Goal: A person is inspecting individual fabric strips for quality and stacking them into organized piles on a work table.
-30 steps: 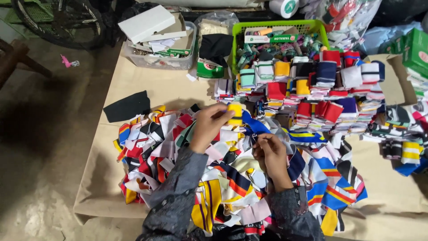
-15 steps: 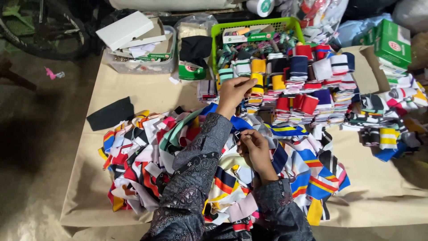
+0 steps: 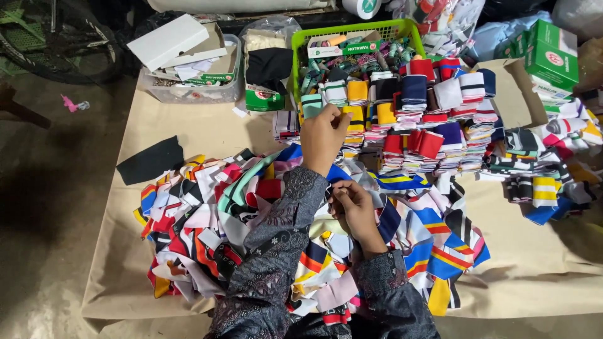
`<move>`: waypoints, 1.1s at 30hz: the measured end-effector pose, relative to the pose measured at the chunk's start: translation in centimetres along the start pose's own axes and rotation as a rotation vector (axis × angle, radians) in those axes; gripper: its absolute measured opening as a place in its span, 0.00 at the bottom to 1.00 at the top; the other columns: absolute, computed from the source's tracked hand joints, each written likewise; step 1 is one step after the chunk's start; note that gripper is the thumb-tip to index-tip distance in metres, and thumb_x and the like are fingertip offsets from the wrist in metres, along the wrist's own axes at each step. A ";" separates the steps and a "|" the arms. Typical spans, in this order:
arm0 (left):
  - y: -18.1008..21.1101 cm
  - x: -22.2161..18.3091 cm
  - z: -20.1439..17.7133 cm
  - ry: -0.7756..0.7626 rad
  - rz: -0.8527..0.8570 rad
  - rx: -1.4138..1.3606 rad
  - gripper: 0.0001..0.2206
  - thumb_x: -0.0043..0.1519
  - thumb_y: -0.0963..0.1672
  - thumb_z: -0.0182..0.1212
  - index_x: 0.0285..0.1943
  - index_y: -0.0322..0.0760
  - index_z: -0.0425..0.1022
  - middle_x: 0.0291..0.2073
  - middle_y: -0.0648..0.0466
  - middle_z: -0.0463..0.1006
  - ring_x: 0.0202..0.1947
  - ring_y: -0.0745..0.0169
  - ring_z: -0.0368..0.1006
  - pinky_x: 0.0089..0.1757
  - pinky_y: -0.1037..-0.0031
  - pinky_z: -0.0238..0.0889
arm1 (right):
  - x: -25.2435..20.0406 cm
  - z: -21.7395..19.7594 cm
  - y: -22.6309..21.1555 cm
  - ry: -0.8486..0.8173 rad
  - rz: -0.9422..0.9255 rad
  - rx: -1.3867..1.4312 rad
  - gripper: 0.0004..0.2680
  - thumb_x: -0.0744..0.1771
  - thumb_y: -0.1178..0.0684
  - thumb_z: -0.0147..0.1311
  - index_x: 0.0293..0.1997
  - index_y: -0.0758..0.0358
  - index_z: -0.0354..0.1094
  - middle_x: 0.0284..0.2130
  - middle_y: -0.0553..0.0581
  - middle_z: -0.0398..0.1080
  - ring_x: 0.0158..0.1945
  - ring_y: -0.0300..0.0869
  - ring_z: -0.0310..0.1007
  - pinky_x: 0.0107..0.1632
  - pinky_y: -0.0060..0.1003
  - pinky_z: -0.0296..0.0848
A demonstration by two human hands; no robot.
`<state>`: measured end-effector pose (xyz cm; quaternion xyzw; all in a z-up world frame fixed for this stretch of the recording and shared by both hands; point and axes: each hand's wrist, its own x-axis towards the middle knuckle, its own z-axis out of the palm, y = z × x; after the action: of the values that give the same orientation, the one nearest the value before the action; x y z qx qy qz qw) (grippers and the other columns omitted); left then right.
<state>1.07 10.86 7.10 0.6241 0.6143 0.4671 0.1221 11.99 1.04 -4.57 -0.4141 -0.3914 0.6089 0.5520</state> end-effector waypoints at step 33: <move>2.1 -7.9 -3.0 -0.069 0.374 -0.073 0.16 0.66 0.47 0.61 0.61 0.41 0.75 0.60 0.47 0.75 0.65 0.42 0.68 0.62 0.48 0.55 | 0.6 -1.0 2.0 0.000 0.002 -0.027 0.05 0.68 0.65 0.49 0.39 0.74 0.72 0.20 0.67 0.69 0.16 0.48 0.70 0.17 0.39 0.71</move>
<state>1.76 2.20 6.79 0.7381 0.4658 0.4821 0.0770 12.21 1.45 -6.81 -0.4219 -0.3991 0.6040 0.5458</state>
